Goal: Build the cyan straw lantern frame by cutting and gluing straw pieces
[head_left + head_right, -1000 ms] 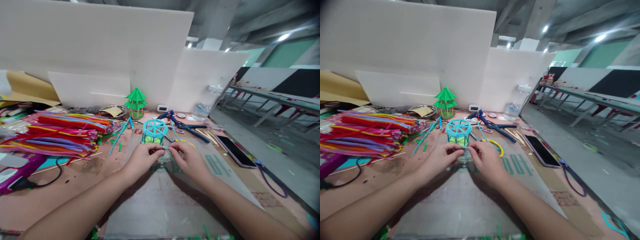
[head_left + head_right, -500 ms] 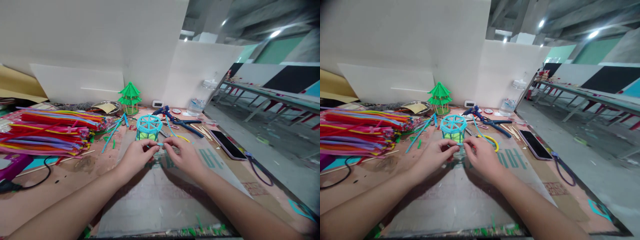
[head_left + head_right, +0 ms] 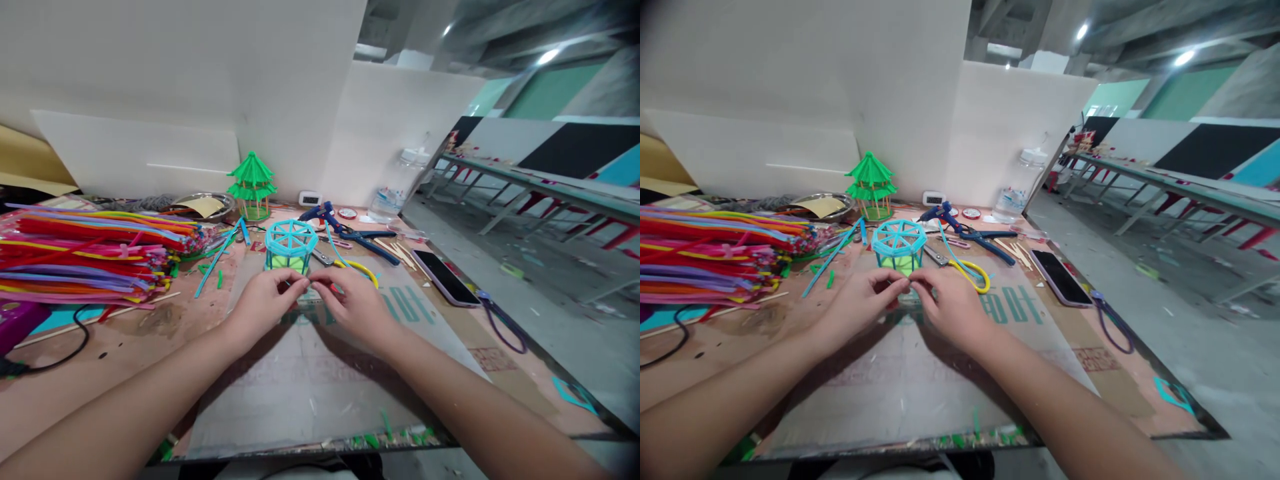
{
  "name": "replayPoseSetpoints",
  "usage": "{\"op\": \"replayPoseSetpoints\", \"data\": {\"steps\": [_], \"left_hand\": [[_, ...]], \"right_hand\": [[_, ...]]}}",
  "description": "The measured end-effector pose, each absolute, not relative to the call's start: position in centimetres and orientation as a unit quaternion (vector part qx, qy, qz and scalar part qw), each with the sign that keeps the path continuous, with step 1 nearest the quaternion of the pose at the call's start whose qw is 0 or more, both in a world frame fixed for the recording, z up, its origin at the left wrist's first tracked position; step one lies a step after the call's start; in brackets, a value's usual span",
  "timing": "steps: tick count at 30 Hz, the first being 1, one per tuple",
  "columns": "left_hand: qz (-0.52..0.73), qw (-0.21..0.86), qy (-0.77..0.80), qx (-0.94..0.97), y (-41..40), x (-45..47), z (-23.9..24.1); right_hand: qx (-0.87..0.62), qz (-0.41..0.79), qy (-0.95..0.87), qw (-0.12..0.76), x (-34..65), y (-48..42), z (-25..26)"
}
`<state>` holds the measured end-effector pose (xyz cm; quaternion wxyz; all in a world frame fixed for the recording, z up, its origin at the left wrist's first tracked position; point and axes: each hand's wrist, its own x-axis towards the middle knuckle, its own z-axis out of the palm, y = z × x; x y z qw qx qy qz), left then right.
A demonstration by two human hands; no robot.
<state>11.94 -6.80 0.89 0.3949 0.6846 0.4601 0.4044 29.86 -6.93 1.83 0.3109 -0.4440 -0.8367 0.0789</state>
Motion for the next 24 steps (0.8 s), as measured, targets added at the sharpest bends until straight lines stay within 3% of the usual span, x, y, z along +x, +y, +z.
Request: {"op": "replayPoseSetpoints", "data": {"steps": [8, 14, 24], "left_hand": [[0.407, 0.482, 0.465, 0.621, -7.0, 12.4, 1.3], [0.413, 0.486, 0.468, 0.612, -7.0, 12.4, 1.7], [0.455, 0.474, 0.436, 0.615, -6.5, 12.6, 0.4]], "right_hand": [[-0.458, 0.160, -0.797, 0.359, 29.9, -6.7, 2.1], [-0.452, 0.194, -0.781, 0.385, 30.1, -6.5, 1.7], [-0.413, 0.094, -0.824, 0.377, 30.5, -6.0, 1.0]]}}
